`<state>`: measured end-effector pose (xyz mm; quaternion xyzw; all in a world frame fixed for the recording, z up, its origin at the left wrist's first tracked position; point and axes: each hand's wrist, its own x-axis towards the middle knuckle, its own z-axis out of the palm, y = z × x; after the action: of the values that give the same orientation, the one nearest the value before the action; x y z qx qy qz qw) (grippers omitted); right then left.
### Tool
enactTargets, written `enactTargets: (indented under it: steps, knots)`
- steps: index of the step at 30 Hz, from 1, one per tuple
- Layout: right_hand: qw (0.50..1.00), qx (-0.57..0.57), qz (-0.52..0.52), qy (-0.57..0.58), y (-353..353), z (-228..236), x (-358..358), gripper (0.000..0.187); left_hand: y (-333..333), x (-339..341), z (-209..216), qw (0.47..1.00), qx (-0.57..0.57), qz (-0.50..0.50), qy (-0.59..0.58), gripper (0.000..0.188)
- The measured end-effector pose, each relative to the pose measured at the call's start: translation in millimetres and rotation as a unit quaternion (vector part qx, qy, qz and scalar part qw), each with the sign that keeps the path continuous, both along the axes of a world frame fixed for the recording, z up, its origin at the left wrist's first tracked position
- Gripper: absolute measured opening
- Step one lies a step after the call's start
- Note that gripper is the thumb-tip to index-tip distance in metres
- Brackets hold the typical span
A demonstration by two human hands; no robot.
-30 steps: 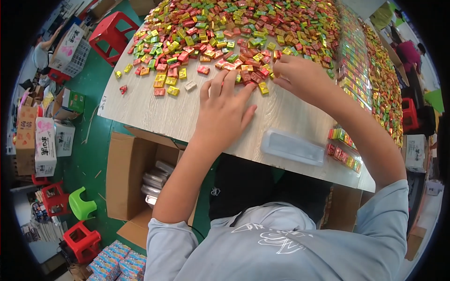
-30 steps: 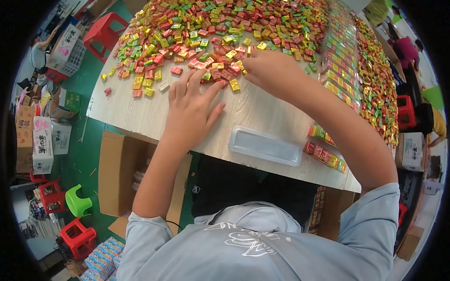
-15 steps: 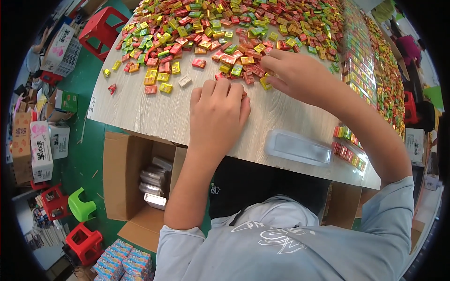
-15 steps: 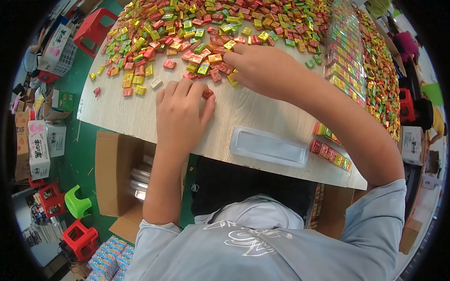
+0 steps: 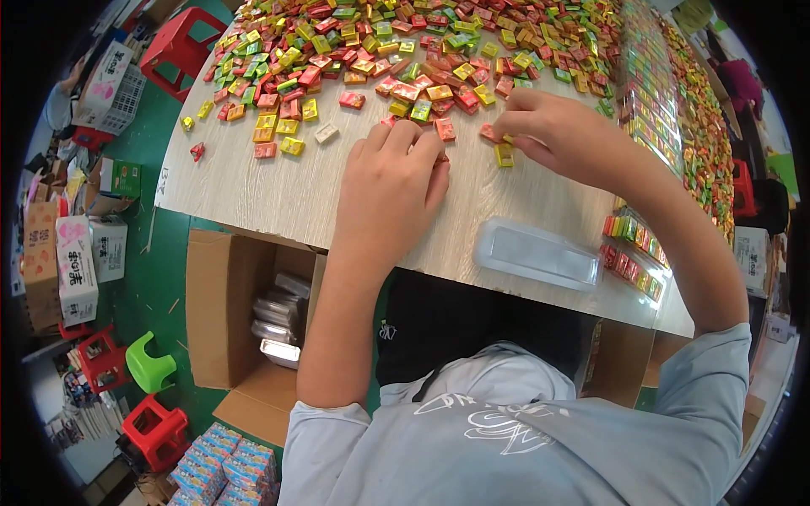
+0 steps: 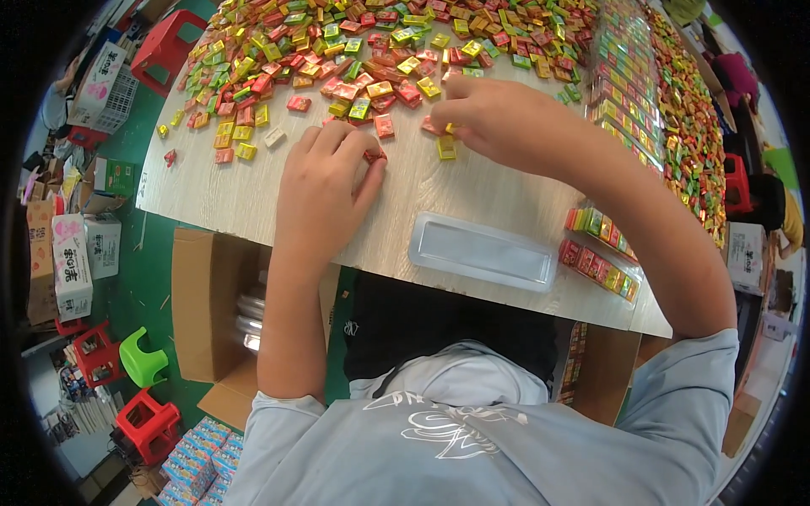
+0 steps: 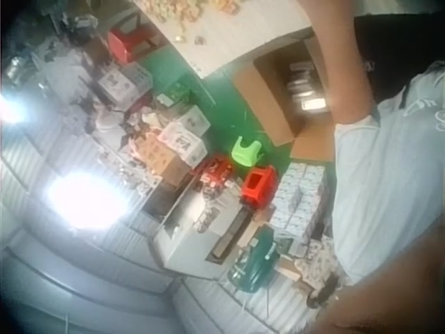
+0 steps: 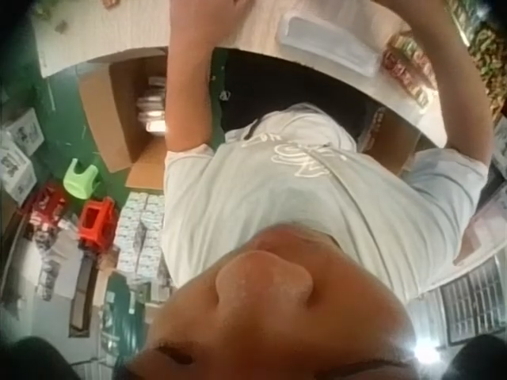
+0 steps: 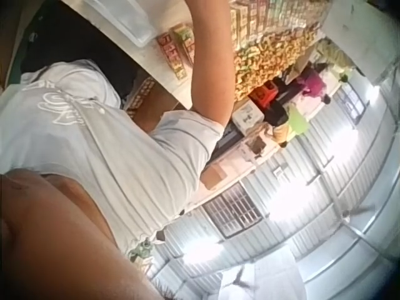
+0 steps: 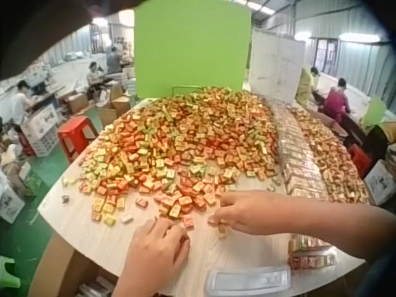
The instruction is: Pack individual candies into plastic containers and then into cardboard boxes.
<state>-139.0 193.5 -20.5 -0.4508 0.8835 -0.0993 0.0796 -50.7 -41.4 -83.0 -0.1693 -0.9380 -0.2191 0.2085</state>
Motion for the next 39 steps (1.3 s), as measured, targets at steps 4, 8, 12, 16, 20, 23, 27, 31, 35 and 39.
enactTargets:
  steps: [4,8,12,16,20,23,27,31,35,39]
  knots:
    - [1.0,0.003,0.002,-0.011,20,2,-8,0.018,-1,0,0,0.999,0.026,-0.047,-0.01,0.012]
    - [0.999,0.039,-0.03,0.018,30,0,-14,0.029,0,0,1,0.999,0.028,-0.042,0.0,0.013]
    - [0.997,0.003,0.023,0.076,24,-10,-19,0.034,1,0,3,0.999,0.025,-0.041,-0.002,0.014]
    - [0.986,0.04,0.118,0.114,17,-6,-21,0.035,2,0,3,0.999,0.028,-0.037,0.002,0.014]
    - [0.989,0.031,0.124,0.072,20,-5,-17,0.033,3,0,3,0.999,0.036,-0.038,0.001,0.014]
    - [0.995,0.015,0.087,0.036,23,-7,-15,0.031,2,1,7,0.998,0.046,-0.036,-0.032,0.018]
    - [0.999,-0.004,0.046,0.005,28,-8,-12,0.029,-1,3,5,0.998,0.044,-0.043,-0.025,0.018]
    - [0.999,0.001,-0.007,-0.053,24,7,0,0.029,1,13,7,0.995,0.049,-0.082,-0.033,0.017]
    - [0.995,-0.035,0.048,-0.079,0,8,22,0.034,10,23,8,0.997,0.01,-0.063,-0.035,0.02]
    - [0.995,-0.01,0.059,-0.081,-21,-1,27,0.039,9,21,6,0.998,0.005,-0.063,-0.031,0.021]
